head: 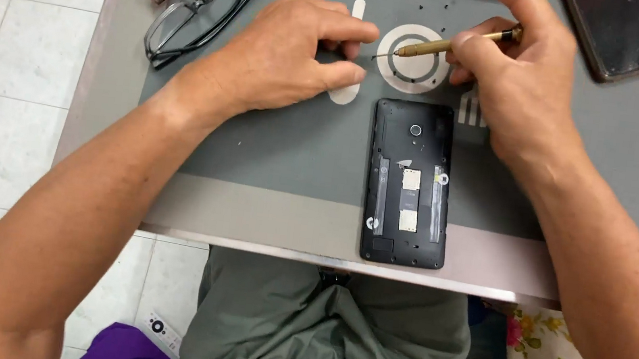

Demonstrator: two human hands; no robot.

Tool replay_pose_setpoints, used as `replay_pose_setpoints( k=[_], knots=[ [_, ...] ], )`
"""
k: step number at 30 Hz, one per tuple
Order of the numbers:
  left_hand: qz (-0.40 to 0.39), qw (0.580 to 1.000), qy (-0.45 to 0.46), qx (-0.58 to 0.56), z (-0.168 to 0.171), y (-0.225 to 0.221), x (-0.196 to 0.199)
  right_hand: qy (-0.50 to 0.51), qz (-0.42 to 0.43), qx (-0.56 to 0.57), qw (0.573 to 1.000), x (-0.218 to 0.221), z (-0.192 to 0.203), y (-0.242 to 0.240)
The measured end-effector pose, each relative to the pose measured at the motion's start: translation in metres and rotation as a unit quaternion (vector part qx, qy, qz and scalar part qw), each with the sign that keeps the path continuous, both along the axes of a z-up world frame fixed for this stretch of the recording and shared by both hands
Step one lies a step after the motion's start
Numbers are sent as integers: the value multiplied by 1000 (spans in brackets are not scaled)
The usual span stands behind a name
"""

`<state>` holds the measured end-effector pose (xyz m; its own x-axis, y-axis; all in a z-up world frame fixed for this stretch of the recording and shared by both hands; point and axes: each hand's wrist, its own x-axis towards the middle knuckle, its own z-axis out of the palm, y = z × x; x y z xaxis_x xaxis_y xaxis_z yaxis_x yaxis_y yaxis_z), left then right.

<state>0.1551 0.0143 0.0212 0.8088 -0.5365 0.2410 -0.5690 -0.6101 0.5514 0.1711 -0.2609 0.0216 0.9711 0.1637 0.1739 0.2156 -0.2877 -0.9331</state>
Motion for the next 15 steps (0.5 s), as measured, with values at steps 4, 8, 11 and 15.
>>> replay_pose_setpoints(
  k=[4, 8, 11, 15],
  knots=[
    [-2, 999, -49, -13, -19, -9, 10, -32, 1, -17, 999, 2, -11, -5],
    [-4, 990, -142, -21, -34, -12, 21, -18, -12, -28, 999, 5, -15, -4],
    [-4, 992, -127, -23, -33, -12, 20, -35, -26, -68, 997, 5, -19, -7],
    [-2, 993, -112, -40, -33, -13, 18, -5, -23, -49, 999, 2, -16, -7]
  ],
)
